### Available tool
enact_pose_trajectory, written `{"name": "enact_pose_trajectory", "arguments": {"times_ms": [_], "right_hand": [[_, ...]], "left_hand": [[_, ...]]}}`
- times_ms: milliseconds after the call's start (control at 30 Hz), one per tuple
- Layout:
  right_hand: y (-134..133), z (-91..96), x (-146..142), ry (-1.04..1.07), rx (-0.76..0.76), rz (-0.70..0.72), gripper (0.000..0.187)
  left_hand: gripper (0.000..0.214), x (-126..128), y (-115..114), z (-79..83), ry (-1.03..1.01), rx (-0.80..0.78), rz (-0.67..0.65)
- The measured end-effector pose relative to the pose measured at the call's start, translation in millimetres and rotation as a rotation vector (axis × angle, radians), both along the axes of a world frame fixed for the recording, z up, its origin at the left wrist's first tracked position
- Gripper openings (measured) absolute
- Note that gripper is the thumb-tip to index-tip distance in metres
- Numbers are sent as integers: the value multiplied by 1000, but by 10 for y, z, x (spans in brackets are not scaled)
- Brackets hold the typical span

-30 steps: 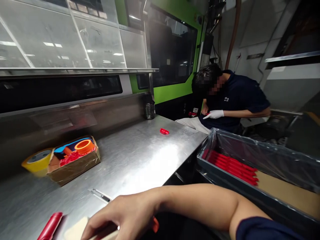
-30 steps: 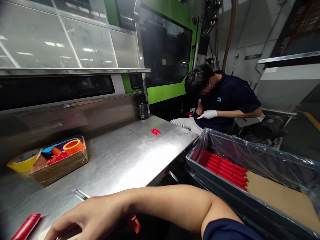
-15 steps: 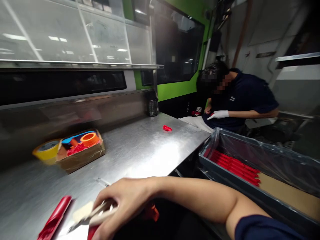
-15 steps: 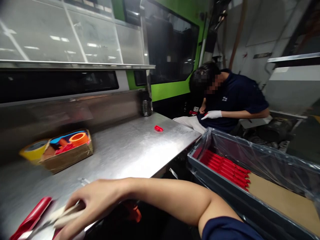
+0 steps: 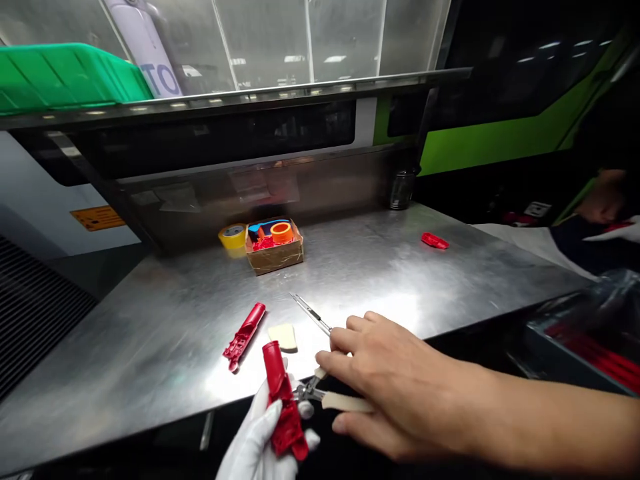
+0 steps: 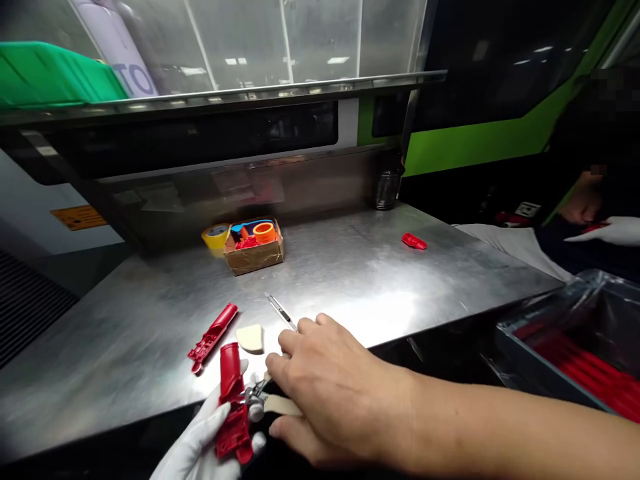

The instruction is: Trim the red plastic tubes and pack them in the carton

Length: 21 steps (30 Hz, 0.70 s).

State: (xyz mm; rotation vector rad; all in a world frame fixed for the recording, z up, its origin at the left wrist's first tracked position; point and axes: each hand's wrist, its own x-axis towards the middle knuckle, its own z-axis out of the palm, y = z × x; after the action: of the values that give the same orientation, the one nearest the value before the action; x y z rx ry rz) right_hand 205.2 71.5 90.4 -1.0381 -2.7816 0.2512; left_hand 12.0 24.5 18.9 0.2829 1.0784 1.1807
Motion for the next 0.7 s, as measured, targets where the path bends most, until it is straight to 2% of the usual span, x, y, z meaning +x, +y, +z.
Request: {"name": "enact_pose_trajectory", "arguments": {"times_ms": [100,267,367,500,700], "right_hand": [[-33,-35,-82,-71,137,49,25],[-65,-91,-199,-161,295,149,19],[-96,-122,-264,-203,403,145,18],[-126,-153,-337,-246,495,162,13],[-146,-169,-418,-245,606,200,19]], "left_hand": [[68,-36,-6,-135,0,41,5],[53,-67,5,-266,148,199,-28],[51,-52,13,-262,195,258,-46],[36,-22,-20,-207,294,351,-70],[31,-50,-53,-193,465,434,-58]]}}
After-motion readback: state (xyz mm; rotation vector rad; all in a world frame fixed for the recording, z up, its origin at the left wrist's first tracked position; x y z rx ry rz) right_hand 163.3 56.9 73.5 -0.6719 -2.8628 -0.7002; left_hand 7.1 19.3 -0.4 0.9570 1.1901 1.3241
